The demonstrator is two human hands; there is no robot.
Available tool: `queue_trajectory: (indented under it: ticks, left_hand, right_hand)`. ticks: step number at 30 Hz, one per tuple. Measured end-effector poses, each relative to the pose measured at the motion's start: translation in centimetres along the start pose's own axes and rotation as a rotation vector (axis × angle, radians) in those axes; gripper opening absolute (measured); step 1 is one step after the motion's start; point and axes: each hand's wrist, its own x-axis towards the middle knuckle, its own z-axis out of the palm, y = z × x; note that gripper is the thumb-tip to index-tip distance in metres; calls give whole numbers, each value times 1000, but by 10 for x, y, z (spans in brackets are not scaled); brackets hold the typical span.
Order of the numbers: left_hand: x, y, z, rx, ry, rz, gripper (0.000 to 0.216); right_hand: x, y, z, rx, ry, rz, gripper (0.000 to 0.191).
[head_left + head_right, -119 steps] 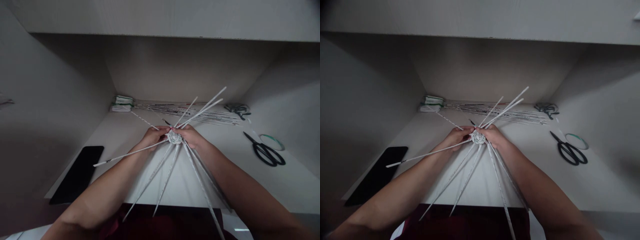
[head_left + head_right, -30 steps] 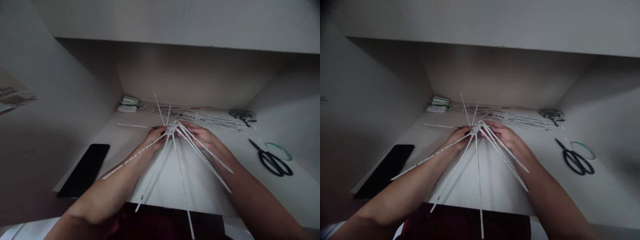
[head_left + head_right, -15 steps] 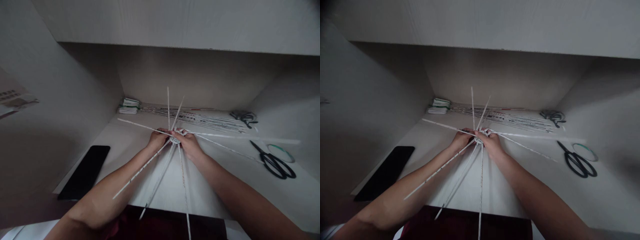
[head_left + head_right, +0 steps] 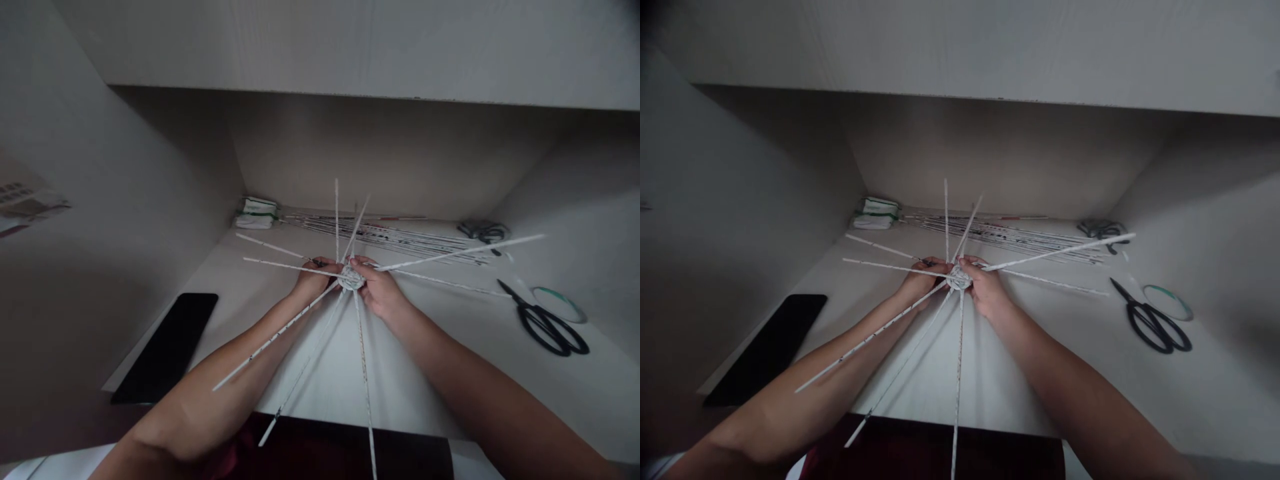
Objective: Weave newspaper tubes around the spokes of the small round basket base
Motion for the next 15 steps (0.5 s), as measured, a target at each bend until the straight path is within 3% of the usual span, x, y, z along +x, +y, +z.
queue_trajectory:
  ticks: [5,12,15]
  left_hand:
    - [1,0,-1,22,8,11,17]
    - [0,1,0,50,26,-12,14]
    - [0,1,1,93,39,6,14]
  right_hand:
    - [-3,7,4,-82,62,-190,35]
    - [-3,9,2,-151,44,-211,31]
    - [-1,9,-2,-258,67,-299,27]
